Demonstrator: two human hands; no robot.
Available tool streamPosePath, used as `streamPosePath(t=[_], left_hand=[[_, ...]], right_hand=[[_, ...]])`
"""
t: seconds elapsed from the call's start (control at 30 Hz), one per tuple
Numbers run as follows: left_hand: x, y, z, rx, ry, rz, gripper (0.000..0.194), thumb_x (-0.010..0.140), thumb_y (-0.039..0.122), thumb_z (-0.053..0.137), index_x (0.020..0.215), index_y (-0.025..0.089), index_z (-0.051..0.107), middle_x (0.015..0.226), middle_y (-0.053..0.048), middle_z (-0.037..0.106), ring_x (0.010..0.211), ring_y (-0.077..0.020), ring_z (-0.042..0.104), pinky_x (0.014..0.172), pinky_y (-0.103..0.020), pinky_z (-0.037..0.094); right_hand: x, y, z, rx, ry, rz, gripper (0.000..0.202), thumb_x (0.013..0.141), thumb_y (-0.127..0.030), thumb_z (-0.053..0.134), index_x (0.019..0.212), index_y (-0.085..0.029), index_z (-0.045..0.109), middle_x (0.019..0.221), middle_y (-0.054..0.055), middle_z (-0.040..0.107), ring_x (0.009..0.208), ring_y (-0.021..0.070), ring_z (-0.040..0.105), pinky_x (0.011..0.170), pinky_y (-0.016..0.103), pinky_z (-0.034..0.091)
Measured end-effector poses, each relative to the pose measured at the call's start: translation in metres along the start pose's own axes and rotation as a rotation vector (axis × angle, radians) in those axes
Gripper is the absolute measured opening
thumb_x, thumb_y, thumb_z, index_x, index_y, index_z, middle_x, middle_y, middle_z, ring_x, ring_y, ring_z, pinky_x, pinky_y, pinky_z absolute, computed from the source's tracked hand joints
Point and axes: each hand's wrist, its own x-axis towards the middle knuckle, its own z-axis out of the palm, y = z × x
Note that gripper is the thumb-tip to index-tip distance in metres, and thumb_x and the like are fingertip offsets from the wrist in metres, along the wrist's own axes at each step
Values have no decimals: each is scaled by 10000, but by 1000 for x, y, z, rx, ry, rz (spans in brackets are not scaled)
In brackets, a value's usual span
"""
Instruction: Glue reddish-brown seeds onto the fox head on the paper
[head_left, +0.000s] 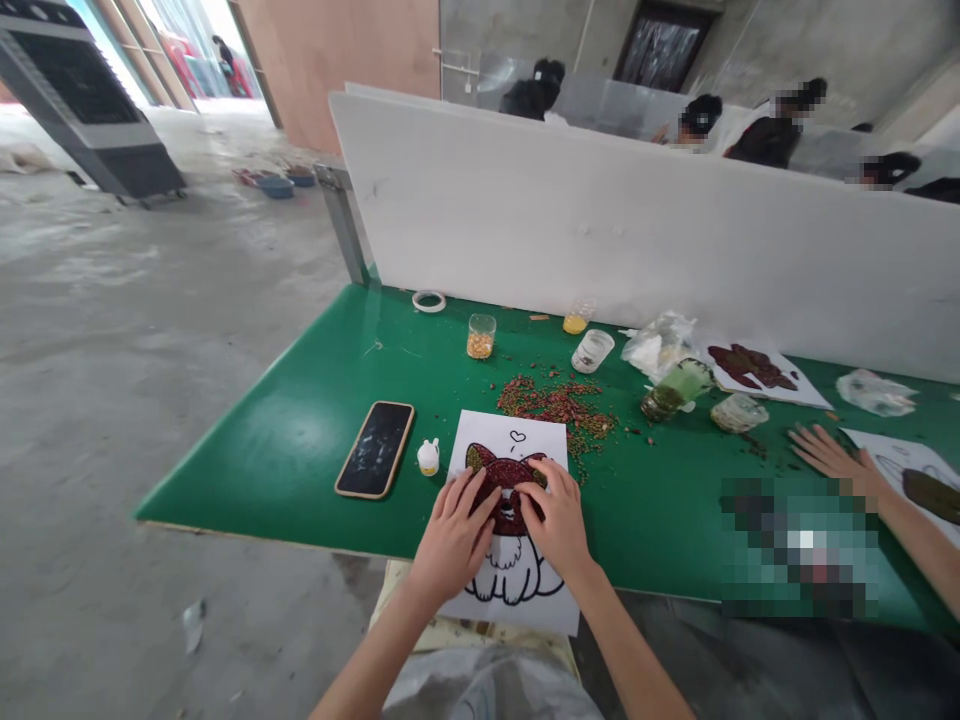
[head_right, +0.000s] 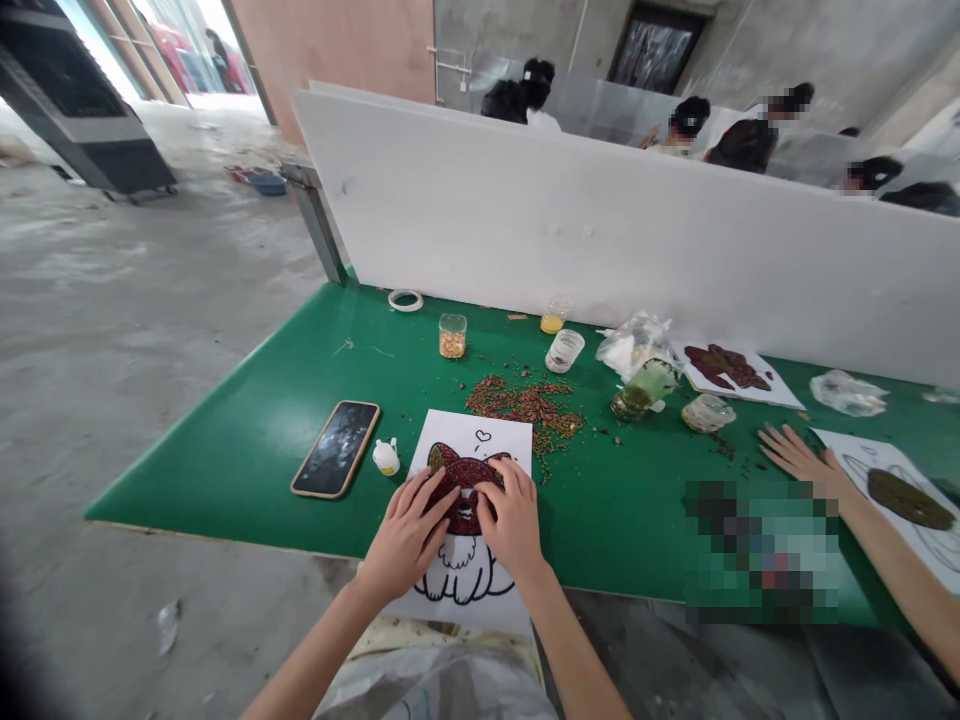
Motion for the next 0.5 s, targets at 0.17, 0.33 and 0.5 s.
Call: streamPosePath(t=[0.17,0.33,0.5], left_hand=[[1,-1,2,45,-26,-14,466,917,289,386,1383,281,387,1466,-64,352,1356,-254,284,1078,-438,305],[3,1,4,64,-21,-40,457,921,310,385,1378,308,388,1466,-51,356,1353,-245,299,1075,-427,310],[3,1,5,107,-19,-30,465,923,298,379,1388,306,370,1470,-53,351,1358,-245,295,1081,-430,302]], right_hand=[[-5,2,4,-16,9,-5,245,857,-158,479,981,-233,676,1248,72,534,1231,253,403,1013,435,340],[-5,3,5,-24,8,-18,263,861,-159,478,1005,-239,683,1251,75,539,1230,255,409,1011,443,355],[-6,2,5,-34,-6,-61,283,868,-165,480,1058,-249,672,1269,74,532,1233,253,410,1003,438,372]])
